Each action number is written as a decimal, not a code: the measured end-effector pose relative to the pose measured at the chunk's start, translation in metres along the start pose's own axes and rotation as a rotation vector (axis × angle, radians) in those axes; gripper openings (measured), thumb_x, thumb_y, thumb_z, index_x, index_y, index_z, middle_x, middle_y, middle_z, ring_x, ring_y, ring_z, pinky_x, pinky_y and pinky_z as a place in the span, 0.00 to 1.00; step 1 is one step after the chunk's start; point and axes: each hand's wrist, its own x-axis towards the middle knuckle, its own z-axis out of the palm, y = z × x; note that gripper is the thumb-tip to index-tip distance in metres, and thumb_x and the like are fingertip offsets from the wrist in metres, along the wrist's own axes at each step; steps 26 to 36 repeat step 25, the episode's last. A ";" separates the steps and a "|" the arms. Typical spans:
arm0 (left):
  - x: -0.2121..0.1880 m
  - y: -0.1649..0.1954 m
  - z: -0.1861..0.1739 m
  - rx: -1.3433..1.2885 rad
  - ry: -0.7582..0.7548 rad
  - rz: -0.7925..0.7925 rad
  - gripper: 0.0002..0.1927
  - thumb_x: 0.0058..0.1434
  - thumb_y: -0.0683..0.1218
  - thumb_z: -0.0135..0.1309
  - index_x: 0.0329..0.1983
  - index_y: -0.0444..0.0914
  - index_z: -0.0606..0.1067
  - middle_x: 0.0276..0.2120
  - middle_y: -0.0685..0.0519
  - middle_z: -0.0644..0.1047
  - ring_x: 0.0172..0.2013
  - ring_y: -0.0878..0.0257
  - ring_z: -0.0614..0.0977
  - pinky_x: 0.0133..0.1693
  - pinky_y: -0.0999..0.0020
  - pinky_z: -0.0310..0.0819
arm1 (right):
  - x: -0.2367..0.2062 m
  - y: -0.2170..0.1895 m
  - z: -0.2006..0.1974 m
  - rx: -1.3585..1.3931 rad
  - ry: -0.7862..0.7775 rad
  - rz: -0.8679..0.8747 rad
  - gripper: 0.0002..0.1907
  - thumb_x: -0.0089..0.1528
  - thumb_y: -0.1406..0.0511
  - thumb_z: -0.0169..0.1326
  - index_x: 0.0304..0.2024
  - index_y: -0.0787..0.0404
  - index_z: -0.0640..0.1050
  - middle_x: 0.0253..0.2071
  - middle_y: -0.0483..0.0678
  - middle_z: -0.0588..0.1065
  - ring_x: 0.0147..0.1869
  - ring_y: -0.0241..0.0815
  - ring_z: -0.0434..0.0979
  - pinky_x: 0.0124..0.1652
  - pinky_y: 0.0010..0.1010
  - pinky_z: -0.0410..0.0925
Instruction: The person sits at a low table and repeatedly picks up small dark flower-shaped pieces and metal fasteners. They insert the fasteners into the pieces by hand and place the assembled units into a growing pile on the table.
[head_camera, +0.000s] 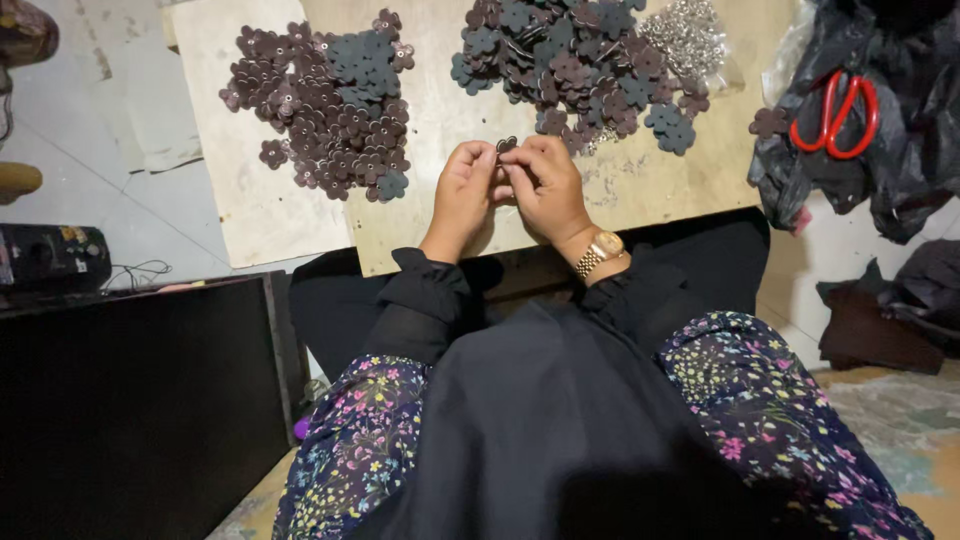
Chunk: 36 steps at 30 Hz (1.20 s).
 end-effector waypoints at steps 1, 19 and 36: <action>0.000 0.003 -0.002 0.003 0.009 -0.019 0.10 0.75 0.44 0.49 0.55 0.35 0.68 0.40 0.51 0.78 0.40 0.64 0.81 0.40 0.67 0.81 | 0.002 0.001 0.001 0.003 0.002 -0.012 0.08 0.64 0.73 0.58 0.46 0.63 0.81 0.46 0.52 0.73 0.48 0.46 0.78 0.46 0.31 0.72; 0.007 0.000 -0.004 0.188 0.010 -0.104 0.10 0.71 0.43 0.52 0.51 0.31 0.74 0.41 0.49 0.81 0.39 0.64 0.84 0.40 0.70 0.80 | -0.002 0.022 -0.003 0.117 0.031 0.051 0.06 0.65 0.72 0.60 0.44 0.61 0.82 0.51 0.51 0.74 0.55 0.44 0.77 0.53 0.31 0.72; 0.011 -0.002 -0.009 0.213 0.026 -0.105 0.11 0.71 0.43 0.53 0.51 0.32 0.74 0.41 0.49 0.81 0.39 0.63 0.84 0.41 0.69 0.81 | -0.002 0.023 -0.005 0.150 0.026 0.119 0.06 0.64 0.71 0.60 0.43 0.61 0.83 0.52 0.50 0.74 0.49 0.40 0.78 0.47 0.27 0.73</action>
